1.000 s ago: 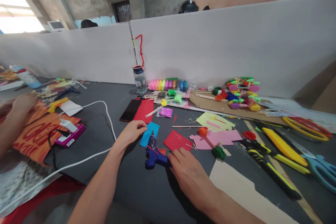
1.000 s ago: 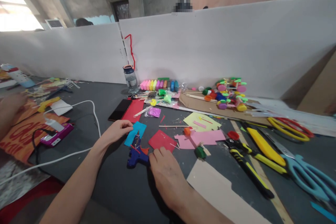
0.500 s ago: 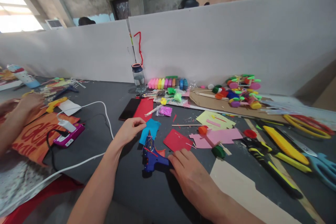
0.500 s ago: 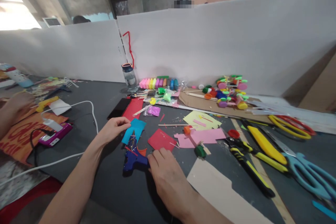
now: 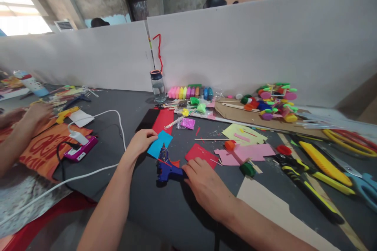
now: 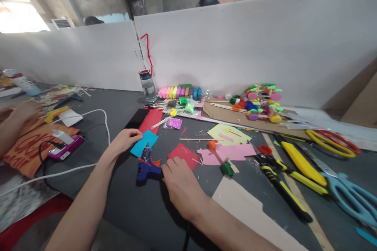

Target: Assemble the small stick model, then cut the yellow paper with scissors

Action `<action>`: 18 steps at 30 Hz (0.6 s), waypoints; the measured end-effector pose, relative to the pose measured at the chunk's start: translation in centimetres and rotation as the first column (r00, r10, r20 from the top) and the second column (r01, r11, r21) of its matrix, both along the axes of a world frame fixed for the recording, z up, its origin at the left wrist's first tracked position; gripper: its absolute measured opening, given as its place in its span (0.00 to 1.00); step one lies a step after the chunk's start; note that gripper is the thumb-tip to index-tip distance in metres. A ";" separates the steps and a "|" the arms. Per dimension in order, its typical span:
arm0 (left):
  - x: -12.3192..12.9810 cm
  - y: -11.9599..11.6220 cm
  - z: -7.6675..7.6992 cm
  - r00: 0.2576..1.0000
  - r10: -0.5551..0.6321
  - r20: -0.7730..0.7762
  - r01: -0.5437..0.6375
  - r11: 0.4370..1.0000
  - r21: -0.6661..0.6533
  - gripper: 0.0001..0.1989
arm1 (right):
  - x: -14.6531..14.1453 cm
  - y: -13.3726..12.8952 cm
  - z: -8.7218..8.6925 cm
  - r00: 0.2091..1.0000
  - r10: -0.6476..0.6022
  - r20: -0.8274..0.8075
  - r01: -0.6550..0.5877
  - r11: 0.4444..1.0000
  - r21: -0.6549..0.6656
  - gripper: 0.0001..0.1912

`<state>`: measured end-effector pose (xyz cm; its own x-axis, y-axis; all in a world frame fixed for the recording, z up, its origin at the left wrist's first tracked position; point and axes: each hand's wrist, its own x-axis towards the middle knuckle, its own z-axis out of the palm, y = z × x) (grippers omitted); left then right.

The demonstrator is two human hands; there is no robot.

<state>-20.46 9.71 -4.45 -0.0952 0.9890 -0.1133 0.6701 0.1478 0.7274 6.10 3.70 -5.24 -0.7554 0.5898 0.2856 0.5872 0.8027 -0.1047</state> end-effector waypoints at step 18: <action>1.5 1.6 -1.1 0.978 -0.181 -0.100 0.186 0.982 0.043 0.16 | 0.6 0.6 -0.2 0.999 -0.029 0.023 0.030 0.999 -0.038 0.07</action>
